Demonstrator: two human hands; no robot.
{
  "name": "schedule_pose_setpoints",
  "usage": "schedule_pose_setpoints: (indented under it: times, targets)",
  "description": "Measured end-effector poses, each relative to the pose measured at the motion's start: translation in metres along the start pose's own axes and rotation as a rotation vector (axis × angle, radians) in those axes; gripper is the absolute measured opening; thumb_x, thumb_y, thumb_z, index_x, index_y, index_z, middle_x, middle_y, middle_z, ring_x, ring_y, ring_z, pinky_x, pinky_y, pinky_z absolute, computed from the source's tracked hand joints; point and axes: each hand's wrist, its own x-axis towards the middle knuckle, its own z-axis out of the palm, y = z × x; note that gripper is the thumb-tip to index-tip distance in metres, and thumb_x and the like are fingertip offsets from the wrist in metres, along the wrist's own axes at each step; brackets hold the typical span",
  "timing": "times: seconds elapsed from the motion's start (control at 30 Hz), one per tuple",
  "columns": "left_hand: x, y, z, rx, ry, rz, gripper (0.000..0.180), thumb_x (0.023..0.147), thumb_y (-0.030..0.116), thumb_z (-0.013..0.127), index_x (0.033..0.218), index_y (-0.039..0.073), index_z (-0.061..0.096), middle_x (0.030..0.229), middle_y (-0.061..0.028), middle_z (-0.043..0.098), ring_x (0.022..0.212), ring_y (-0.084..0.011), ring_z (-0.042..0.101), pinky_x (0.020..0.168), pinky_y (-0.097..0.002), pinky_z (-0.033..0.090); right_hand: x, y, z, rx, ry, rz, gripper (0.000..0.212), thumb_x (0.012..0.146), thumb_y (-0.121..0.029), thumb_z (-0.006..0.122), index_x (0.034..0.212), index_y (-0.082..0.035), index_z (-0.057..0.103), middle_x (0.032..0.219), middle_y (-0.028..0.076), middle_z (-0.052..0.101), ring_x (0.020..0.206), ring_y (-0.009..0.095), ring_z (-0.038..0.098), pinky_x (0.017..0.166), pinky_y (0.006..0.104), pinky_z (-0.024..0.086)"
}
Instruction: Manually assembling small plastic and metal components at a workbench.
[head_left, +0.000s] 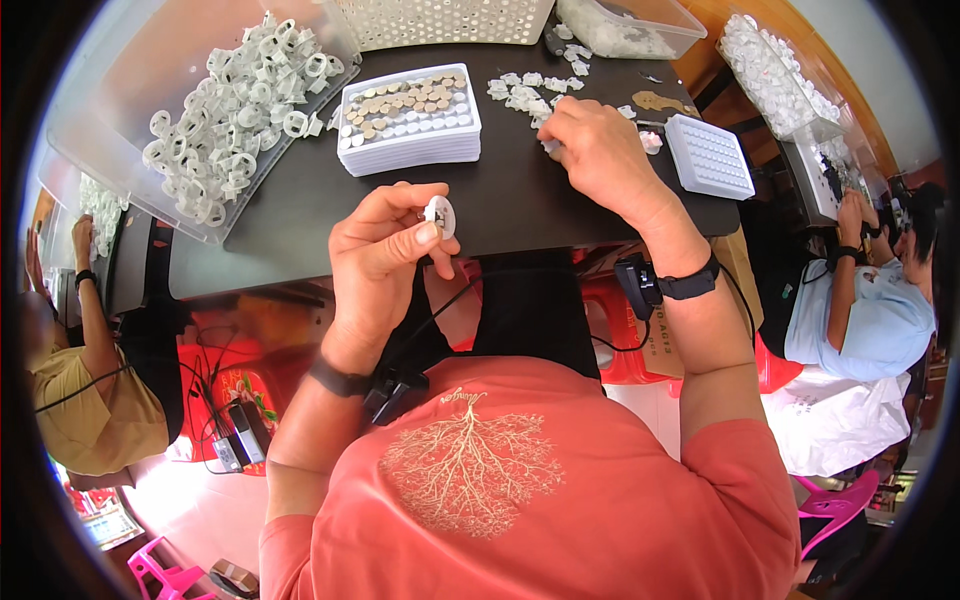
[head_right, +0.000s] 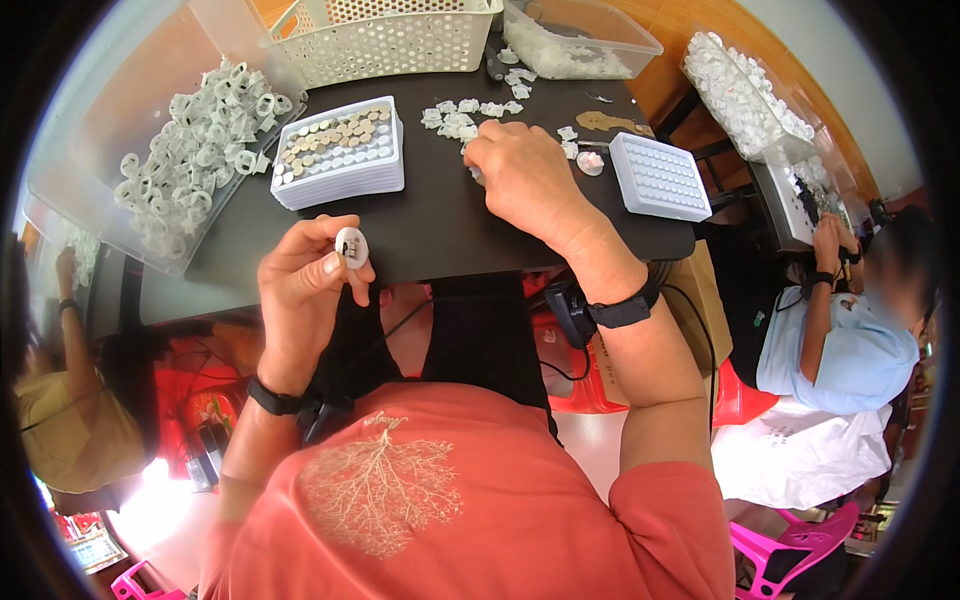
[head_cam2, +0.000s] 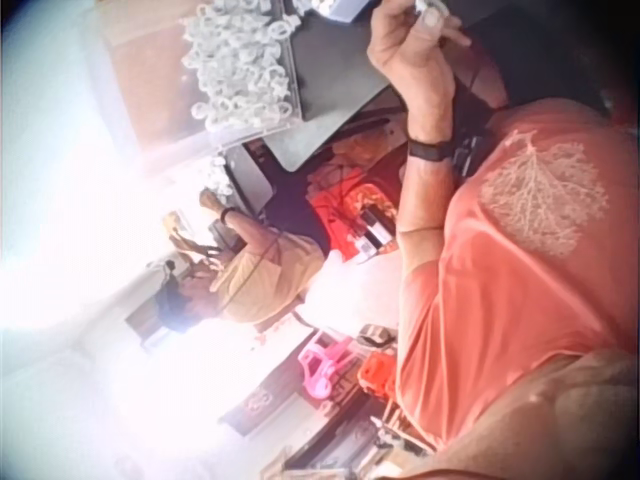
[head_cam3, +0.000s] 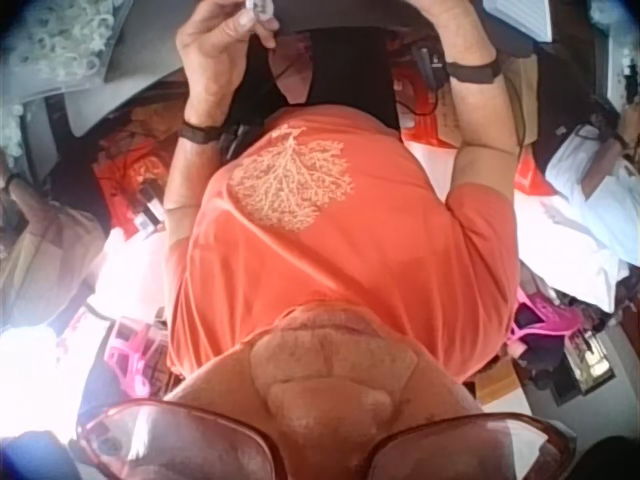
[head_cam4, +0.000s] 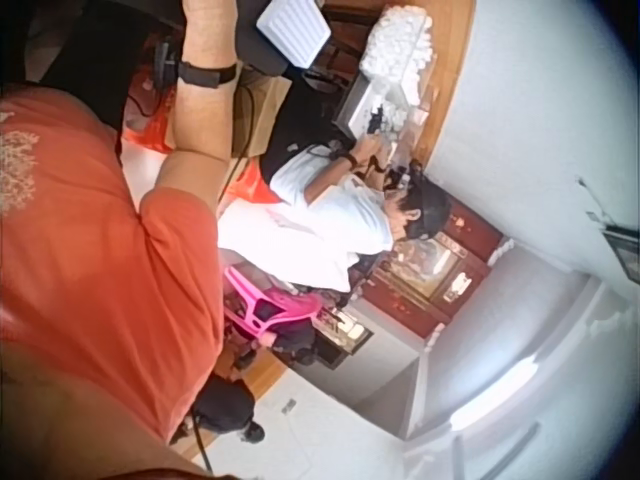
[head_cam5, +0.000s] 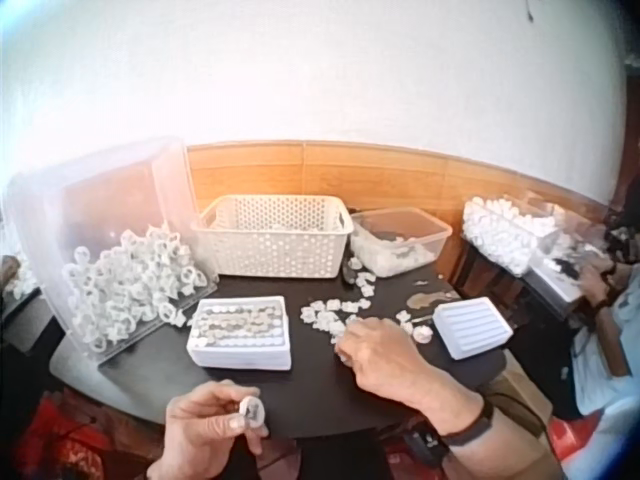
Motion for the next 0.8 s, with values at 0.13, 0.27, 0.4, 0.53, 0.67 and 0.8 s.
schedule_pose_setpoints:
  times: [0.13, 0.27, 0.4, 0.53, 0.67, 0.8]
  targets:
    - [0.000, 0.001, -0.003, -0.047, 0.011, -0.027, 0.033, 0.089, 0.005, 0.071, 0.118, -0.008, 0.064, 0.094, -0.0143, 0.067, 0.076, -0.0202, 0.068, 0.060, -0.0295, 0.056, 0.000, -0.008, -0.008, 0.084, 0.124, -0.135, 0.016, 0.074, 0.000, 0.069, 0.087, -0.010, 0.069, 0.090, 0.003, 0.064, 0.089, 0.024, 0.063, 0.074, 0.0380, 0.045]
    - [0.001, 0.002, -0.003, -0.036, 0.002, -0.024, 0.033, 0.089, 0.006, 0.071, 0.118, -0.008, 0.064, 0.094, -0.0144, 0.068, 0.076, -0.0204, 0.068, 0.060, -0.0294, 0.056, -0.005, -0.004, -0.010, 0.051, 0.218, 0.010, 0.013, 0.074, -0.003, 0.071, 0.084, -0.011, 0.070, 0.090, 0.002, 0.064, 0.089, 0.025, 0.063, 0.075, 0.0383, 0.045]
    - [0.001, 0.002, -0.002, -0.031, 0.009, -0.027, 0.034, 0.089, 0.006, 0.071, 0.119, -0.008, 0.064, 0.094, -0.0146, 0.068, 0.076, -0.0205, 0.068, 0.060, -0.0294, 0.056, -0.008, -0.019, -0.008, 0.012, 0.163, 0.024, 0.009, 0.075, -0.008, 0.073, 0.083, -0.010, 0.069, 0.089, 0.004, 0.064, 0.089, 0.026, 0.063, 0.075, 0.0396, 0.045]
    - [0.002, 0.003, 0.000, -0.034, 0.010, -0.047, 0.034, 0.090, 0.007, 0.071, 0.119, -0.008, 0.064, 0.095, -0.0151, 0.068, 0.076, -0.0209, 0.068, 0.060, -0.0295, 0.056, -0.011, -0.021, 0.003, -0.019, 0.076, 0.090, 0.010, 0.077, -0.014, 0.075, 0.081, -0.009, 0.068, 0.089, 0.006, 0.064, 0.089, 0.028, 0.063, 0.076, 0.0411, 0.045]
    - [0.003, 0.002, -0.003, -0.047, 0.007, -0.067, 0.033, 0.092, 0.008, 0.069, 0.119, -0.009, 0.064, 0.097, -0.0156, 0.068, 0.075, -0.0217, 0.068, 0.061, -0.0300, 0.057, -0.009, -0.018, 0.001, 0.137, 0.073, 0.173, 0.013, 0.077, -0.012, 0.076, 0.082, -0.008, 0.065, 0.089, 0.006, 0.064, 0.090, 0.028, 0.062, 0.075, 0.0408, 0.044]
    - [0.002, 0.005, -0.003, -0.054, 0.026, -0.082, 0.032, 0.092, 0.009, 0.068, 0.120, -0.008, 0.063, 0.098, -0.0161, 0.068, 0.077, -0.0224, 0.068, 0.061, -0.0306, 0.057, -0.013, -0.024, 0.005, 0.239, 0.139, 0.163, 0.015, 0.076, -0.008, 0.075, 0.082, -0.008, 0.062, 0.086, 0.005, 0.064, 0.089, 0.028, 0.062, 0.074, 0.0401, 0.043]
